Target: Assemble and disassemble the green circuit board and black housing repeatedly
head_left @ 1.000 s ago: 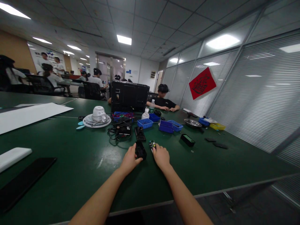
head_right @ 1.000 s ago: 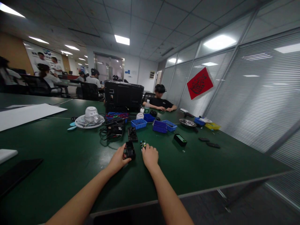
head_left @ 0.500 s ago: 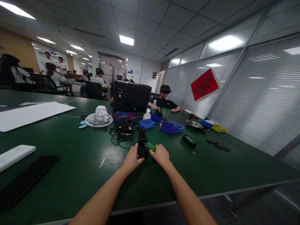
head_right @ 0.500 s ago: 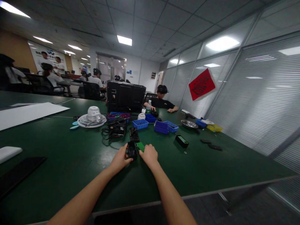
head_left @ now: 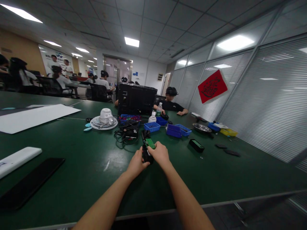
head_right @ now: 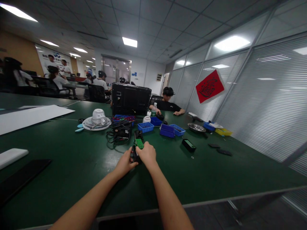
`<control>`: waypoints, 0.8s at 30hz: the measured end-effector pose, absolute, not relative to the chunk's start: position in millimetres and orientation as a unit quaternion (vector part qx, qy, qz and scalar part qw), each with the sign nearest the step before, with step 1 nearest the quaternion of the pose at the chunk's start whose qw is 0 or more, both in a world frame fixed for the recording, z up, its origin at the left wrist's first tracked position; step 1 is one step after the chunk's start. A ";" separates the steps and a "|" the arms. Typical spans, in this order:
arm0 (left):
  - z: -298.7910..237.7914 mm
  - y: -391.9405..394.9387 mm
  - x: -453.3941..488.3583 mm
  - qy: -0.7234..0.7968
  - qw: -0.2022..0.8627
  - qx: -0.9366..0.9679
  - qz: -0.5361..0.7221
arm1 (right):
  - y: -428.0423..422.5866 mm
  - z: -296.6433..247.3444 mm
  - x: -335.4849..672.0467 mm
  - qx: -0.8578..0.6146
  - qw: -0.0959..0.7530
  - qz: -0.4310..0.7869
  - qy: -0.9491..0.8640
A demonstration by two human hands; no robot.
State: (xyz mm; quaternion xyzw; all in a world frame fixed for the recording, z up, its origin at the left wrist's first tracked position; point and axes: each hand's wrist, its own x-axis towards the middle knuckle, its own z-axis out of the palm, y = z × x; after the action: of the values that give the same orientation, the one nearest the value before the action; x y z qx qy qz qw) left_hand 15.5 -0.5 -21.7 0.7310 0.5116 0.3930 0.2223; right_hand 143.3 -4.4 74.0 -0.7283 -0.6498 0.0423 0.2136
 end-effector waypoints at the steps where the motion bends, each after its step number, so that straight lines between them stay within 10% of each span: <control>1: -21.8 -0.5 15.4 0.510 0.221 0.732 0.394 | -5.5 72.9 140.2 -0.734 0.202 0.039 -0.648; 24: -20.2 -0.5 15.7 0.502 0.209 0.746 0.385 | -13.7 55.0 124.7 -0.745 0.137 -0.011 -0.653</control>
State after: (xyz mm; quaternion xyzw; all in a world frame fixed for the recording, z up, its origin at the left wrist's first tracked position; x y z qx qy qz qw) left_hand 15.7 -0.5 -20.2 0.7461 0.5017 0.3848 0.2087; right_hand 124.7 -13.7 55.0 -0.7446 -0.6532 -0.0106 0.1367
